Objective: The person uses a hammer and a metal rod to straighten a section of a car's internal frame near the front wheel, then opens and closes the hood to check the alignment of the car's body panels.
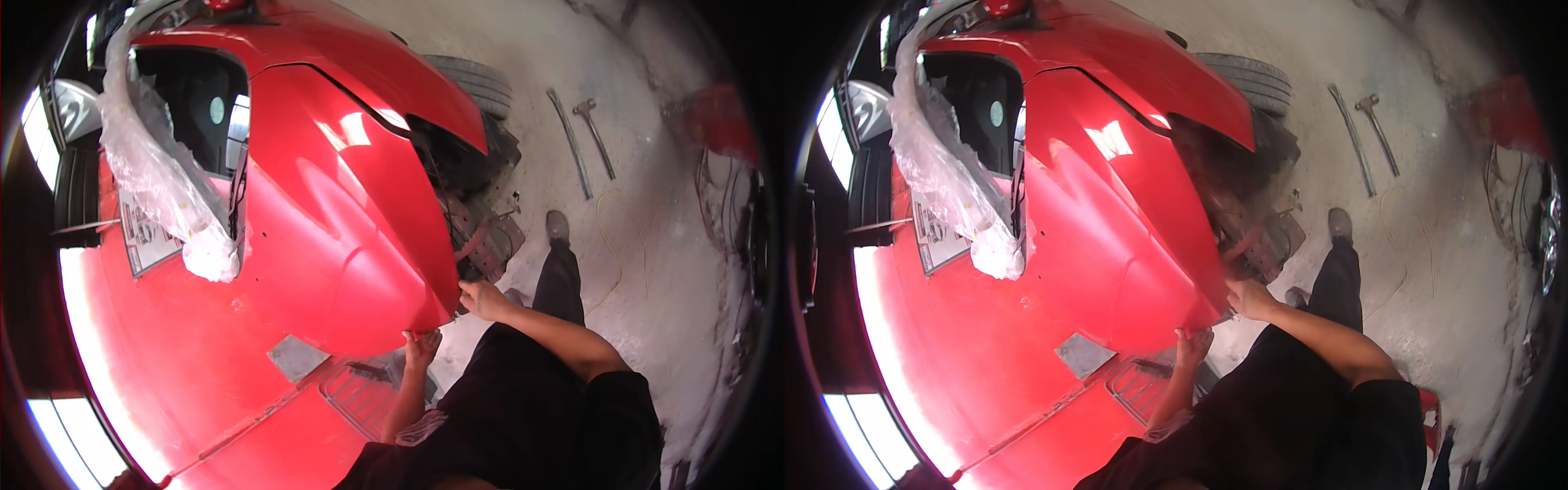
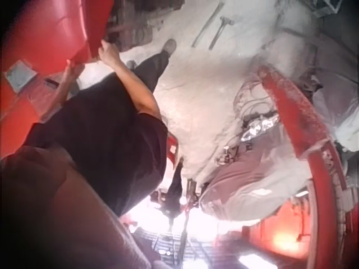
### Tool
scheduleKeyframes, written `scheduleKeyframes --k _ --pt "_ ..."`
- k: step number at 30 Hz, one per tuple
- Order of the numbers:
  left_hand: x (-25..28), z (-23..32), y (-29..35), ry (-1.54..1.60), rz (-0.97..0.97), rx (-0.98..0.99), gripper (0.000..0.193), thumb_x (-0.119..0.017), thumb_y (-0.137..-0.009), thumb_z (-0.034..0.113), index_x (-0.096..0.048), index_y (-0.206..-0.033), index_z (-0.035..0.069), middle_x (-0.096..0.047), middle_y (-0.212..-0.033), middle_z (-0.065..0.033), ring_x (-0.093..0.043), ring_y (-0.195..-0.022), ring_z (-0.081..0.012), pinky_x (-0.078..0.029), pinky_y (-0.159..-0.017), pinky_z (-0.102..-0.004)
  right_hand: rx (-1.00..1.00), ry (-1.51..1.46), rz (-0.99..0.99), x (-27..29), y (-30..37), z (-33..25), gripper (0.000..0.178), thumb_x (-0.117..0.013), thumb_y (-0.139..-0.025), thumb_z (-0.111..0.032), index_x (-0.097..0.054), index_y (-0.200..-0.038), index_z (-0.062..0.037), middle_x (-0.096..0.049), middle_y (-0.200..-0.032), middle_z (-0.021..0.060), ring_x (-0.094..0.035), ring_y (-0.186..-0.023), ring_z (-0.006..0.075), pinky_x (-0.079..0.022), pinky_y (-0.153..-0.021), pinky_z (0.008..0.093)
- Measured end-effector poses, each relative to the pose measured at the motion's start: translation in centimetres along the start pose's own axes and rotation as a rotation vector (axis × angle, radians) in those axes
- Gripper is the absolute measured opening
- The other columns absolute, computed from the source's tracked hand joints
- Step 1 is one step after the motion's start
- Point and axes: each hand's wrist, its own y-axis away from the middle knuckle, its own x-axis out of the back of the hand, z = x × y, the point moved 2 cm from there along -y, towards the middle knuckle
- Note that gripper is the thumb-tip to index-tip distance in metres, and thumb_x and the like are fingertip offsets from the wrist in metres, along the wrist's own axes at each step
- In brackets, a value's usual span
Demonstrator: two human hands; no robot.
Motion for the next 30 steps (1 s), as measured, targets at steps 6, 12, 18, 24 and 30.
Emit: scheduleKeyframes --k 6,12,18,24,30 --pt "0.7 -0.1 -2.1 -0.062 -0.159 -0.025 0.103 -0.043 -0.085 0.083 -0.028 -0.154 0.008 -0.036 -0.152 -0.0249 -0.039 -0.139 -0.0395 -0.033 -0.119 -0.0532 -0.090 0.141 -0.059 0.1 -0.5 -0.6 0.038 -0.062 -0.090 -0.022 -0.063 -0.119 0.0016 -0.070 -0.097 0.0262 -0.066 -0.094 0.0476 -0.052 -0.081 0.0548" --pt "1.9 -0.2 -4.0 0.084 -0.262 0.000 0.088 -0.046 -0.087 0.081 -0.048 -0.140 0.010 -0.059 -0.124 -0.0169 -0.055 -0.116 -0.0369 -0.043 -0.105 -0.0521 -0.121 0.300 -0.083 0.3 -0.8 -1.3 0.035 -0.062 -0.091 -0.023 -0.063 -0.117 0.0007 -0.070 -0.099 0.0262 -0.066 -0.095 0.0463 -0.052 -0.083 0.0540" --pt "0.1 -0.5 -1.8 0.018 -0.376 -0.068 0.090 -0.050 -0.085 0.081 -0.048 -0.142 0.011 -0.058 -0.126 -0.0157 -0.055 -0.114 -0.0342 -0.045 -0.103 -0.0467 -0.110 0.319 -0.075 0.2 -0.5 -2.0 0.029 -0.061 -0.092 -0.023 -0.061 -0.106 0.0020 -0.070 -0.096 0.0252 -0.067 -0.094 0.0455 -0.051 -0.081 0.0544" --pt "-1.2 -0.3 -0.4 0.092 -0.492 -0.053 0.078 -0.066 -0.083 0.069 -0.053 -0.137 0.014 -0.059 -0.132 -0.0062 -0.054 -0.118 -0.0248 -0.045 -0.100 -0.0420 -0.070 0.335 -0.035 0.1 -0.6 -2.4 0.028 -0.062 -0.090 -0.022 -0.061 -0.102 0.0031 -0.069 -0.095 0.0271 -0.066 -0.093 0.0462 -0.051 -0.081 0.0544" --pt "-1.0 -0.5 -0.4 0.116 -0.443 -0.104 0.071 -0.061 -0.089 0.066 -0.053 -0.136 0.013 -0.058 -0.132 -0.0066 -0.051 -0.121 -0.0268 -0.040 -0.108 -0.0438 0.002 0.307 0.002 -0.2 -0.8 -0.7 0.030 -0.063 -0.087 -0.021 -0.062 -0.104 0.0036 -0.070 -0.091 0.0265 -0.069 -0.082 0.0442 -0.053 -0.073 0.0509"
